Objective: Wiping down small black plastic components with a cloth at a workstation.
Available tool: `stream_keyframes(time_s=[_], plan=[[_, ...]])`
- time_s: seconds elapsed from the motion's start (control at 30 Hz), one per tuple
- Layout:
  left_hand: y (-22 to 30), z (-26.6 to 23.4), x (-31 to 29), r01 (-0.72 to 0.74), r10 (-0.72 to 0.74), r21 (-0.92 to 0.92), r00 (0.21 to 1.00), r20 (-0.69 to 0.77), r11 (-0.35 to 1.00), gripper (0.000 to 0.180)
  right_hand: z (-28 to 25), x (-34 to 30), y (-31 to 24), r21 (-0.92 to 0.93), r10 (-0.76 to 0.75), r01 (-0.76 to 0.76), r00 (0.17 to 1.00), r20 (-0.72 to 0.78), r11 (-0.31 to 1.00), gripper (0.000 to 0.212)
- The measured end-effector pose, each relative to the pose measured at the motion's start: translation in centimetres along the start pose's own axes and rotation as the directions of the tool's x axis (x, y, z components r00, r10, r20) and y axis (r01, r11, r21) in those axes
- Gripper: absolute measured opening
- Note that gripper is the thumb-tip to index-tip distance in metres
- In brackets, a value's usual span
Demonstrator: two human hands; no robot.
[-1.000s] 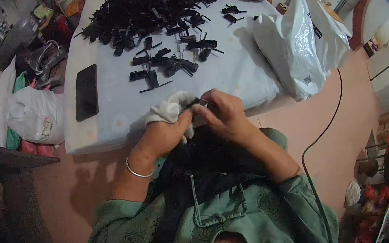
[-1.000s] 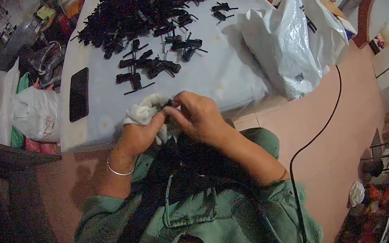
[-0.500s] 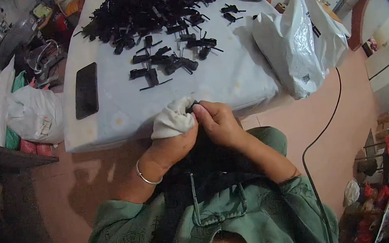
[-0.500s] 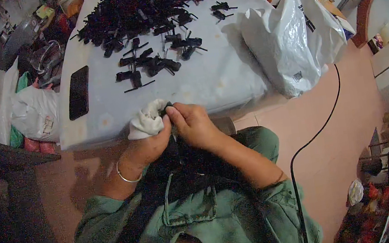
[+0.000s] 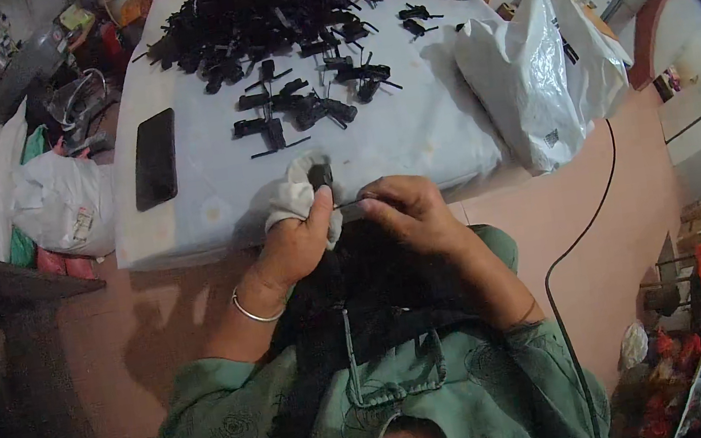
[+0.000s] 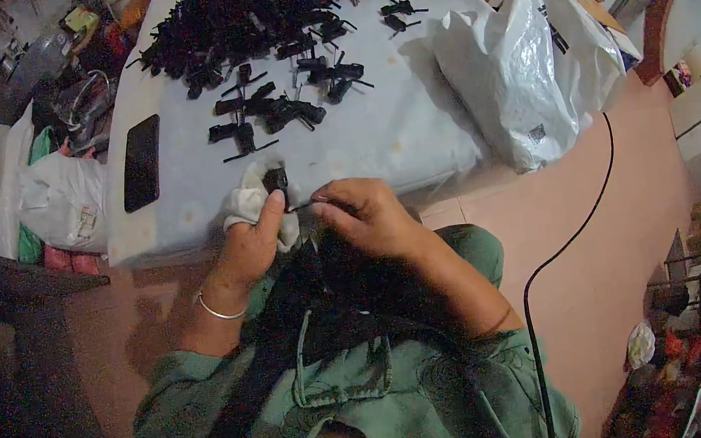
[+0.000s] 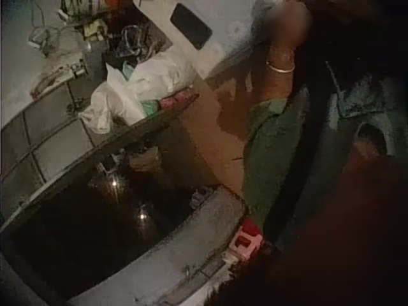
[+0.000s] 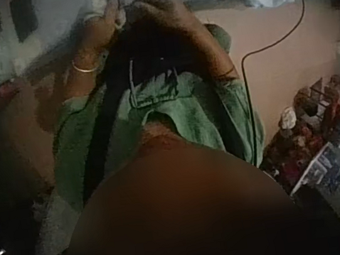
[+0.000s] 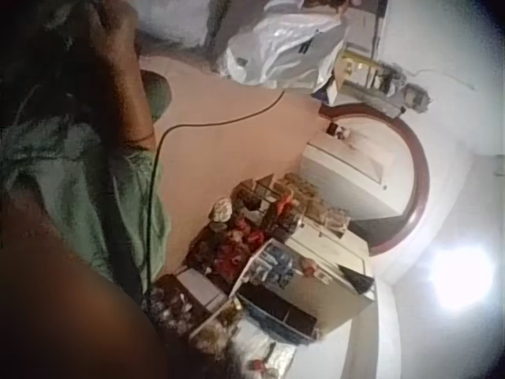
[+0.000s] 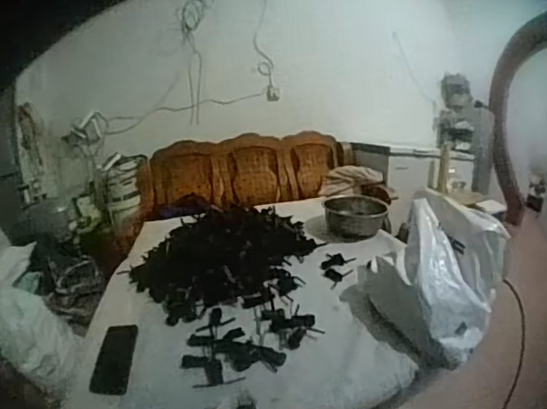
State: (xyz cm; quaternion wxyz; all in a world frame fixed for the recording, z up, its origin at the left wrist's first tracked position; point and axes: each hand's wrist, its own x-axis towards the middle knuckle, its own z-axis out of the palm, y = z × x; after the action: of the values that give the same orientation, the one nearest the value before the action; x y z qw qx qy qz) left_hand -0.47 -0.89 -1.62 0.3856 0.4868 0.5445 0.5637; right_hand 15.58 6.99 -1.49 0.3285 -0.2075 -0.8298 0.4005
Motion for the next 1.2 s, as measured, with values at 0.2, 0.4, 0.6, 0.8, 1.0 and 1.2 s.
stream_keyframes(time_s=[0.2, 0.4, 0.6, 0.8, 1.0, 1.2], plan=[[1.5, 0.1, -0.6, 0.025, 0.002, -0.110, 0.970, 0.243, 0.994, 0.027, 0.4, 0.5, -0.4, 0.183, 0.128, -0.125, 0.992, -0.007, 0.975, 0.014], [0.5, 0.4, -0.6, 0.057, -0.037, -0.137, 0.989, 0.141, 0.989, 0.027, -0.1, 0.4, -1.3, 0.254, 0.299, -0.323, 0.946, 0.128, 0.912, 0.011], [-0.1, -0.1, -0.4, -0.023, 0.017, 0.039, 0.991, 0.129, 0.999, 0.026, -0.6, -0.3, -1.3, 0.260, 0.105, -0.156, 0.974, 0.202, 0.953, 0.010], [2.4, 0.2, -0.9, -0.017, 0.043, -0.131, 0.979, 0.198, 0.991, 0.028, 1.1, 0.4, -1.7, 0.355, 0.295, -0.304, 0.952, 0.081, 0.884, 0.013], [0.7, 0.4, -0.9, -0.041, 0.049, -0.093, 0.995, 0.087, 0.995, 0.029, 1.0, 0.8, -1.4, 0.311, 0.173, -0.190, 0.982, 0.082, 0.931, 0.024], [-0.3, 0.7, -0.7, -0.388, 0.387, 0.331, 0.919, 0.073, 0.860, 0.027, 1.4, 1.2, -1.5, 0.011, 0.105, -0.108, 0.984, 0.144, 0.994, 0.025]])
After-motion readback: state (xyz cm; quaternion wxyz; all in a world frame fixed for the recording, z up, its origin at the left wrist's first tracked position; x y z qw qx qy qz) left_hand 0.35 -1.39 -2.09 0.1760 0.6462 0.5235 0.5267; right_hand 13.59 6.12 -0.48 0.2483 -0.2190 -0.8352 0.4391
